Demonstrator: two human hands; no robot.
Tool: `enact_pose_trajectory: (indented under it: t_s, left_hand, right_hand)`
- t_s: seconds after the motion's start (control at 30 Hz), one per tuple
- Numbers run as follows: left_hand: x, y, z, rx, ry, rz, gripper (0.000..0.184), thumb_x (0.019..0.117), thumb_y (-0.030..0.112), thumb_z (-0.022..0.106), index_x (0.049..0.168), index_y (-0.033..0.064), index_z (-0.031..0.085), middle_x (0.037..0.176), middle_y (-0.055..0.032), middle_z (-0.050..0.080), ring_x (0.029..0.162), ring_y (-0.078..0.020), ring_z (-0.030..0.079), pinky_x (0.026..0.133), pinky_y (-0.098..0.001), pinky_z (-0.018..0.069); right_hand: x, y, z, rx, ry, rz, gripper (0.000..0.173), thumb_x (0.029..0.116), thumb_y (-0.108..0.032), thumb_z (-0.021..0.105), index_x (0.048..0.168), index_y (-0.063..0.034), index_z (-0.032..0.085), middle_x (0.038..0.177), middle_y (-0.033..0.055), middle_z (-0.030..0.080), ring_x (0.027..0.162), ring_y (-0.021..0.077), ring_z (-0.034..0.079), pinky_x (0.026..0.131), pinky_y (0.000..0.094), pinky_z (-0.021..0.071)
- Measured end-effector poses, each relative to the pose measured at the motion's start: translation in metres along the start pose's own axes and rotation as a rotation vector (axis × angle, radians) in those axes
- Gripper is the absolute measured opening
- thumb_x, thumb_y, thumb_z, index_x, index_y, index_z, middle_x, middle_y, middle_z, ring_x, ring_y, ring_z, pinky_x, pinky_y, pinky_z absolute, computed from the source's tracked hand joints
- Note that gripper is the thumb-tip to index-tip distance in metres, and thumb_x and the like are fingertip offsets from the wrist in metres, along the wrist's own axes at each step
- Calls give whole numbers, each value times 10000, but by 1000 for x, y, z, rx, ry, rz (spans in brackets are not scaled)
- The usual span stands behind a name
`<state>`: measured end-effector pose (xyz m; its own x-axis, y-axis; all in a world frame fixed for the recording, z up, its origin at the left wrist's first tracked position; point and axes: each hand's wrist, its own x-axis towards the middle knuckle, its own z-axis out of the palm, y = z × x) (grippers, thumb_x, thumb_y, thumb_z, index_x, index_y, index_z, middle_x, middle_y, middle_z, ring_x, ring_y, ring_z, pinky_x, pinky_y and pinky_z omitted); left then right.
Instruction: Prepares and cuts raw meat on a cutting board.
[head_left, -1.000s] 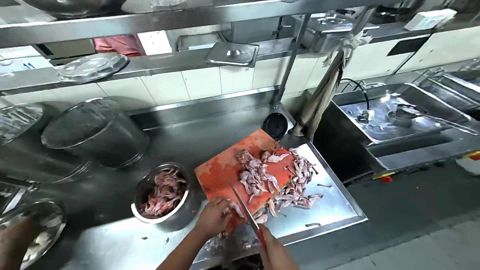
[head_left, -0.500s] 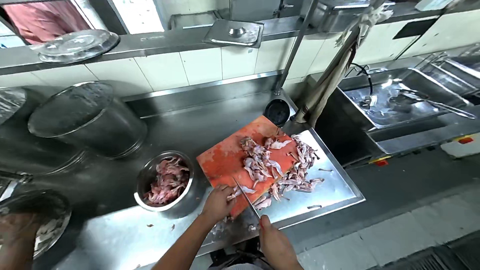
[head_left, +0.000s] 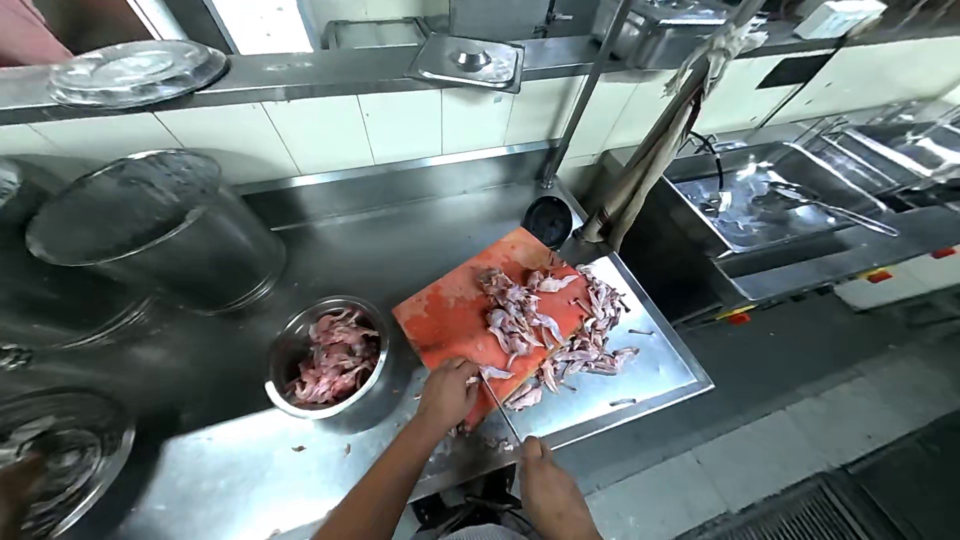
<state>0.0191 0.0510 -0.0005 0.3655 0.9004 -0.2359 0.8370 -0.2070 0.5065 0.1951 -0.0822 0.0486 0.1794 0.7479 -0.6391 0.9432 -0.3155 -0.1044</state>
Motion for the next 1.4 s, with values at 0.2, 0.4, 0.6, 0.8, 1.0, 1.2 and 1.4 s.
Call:
enact_pose_trajectory:
  t_s: [0.2, 0.4, 0.6, 0.8, 1.0, 1.2, 1.4]
  left_hand:
    - [9, -2, 7, 12, 12, -7, 333, 1009, 353, 546, 1225, 157, 709, 1325, -21, 668, 1293, -199, 594, 1096, -401, 491]
    - [16, -1, 15, -36, 36, 18, 301, 1012, 305, 536, 1173, 148, 738, 1277, -12, 699, 1268, -182, 607, 1100, -379, 480]
    - [21, -1, 11, -84, 18, 47, 262, 989, 234, 572, 1137, 113, 752, 1261, -35, 708, 1281, -175, 604, 1122, -359, 467]
    - [18, -1, 21, -106, 110, 5, 249, 984, 274, 585, 1100, 147, 765, 1229, -6, 725, 1250, -158, 622, 1103, -356, 483]
    - [10, -10, 26, -154, 150, 63, 269, 1008, 316, 581, 1157, 172, 752, 1257, -18, 706, 1266, -172, 605, 1119, -358, 471]
    - [-15, -24, 31, -184, 307, 42, 322, 964, 428, 647, 1123, 171, 758, 1147, -22, 726, 1151, -175, 655, 1044, -373, 525]
    - [-8, -14, 7, -262, 122, -142, 284, 1017, 278, 561, 1211, 149, 724, 1202, -32, 720, 1152, -159, 671, 1060, -384, 525]
  right_hand:
    - [5, -5, -5, -58, 42, 7, 330, 1061, -189, 406, 1371, -114, 489, 1260, 183, 647, 893, 342, 750, 742, 499, 625]
    - [14, -2, 3, -66, 42, 37, 329, 1078, -232, 386, 1377, -136, 483, 1176, 172, 687, 916, 338, 752, 747, 500, 623]
    - [46, -36, -31, -10, 44, -60, 402, 1081, -272, 396, 1446, -115, 460, 1158, 186, 689, 993, 367, 730, 820, 538, 604]
    - [50, -26, -27, -28, 23, -56, 410, 1082, -263, 393, 1457, -108, 448, 1152, 183, 700, 1011, 369, 730, 830, 534, 602]
    - [22, 29, 0, 58, -67, -36, 373, 1096, -361, 373, 1369, -131, 479, 1032, 159, 724, 957, 356, 738, 810, 543, 595]
    - [24, 41, 6, 120, -21, -111, 422, 1085, -383, 403, 1441, -165, 472, 1015, 151, 733, 927, 352, 739, 801, 551, 590]
    - [14, 56, 12, 186, 79, -121, 429, 1084, -373, 436, 1421, -117, 502, 1022, 165, 732, 897, 359, 739, 784, 554, 592]
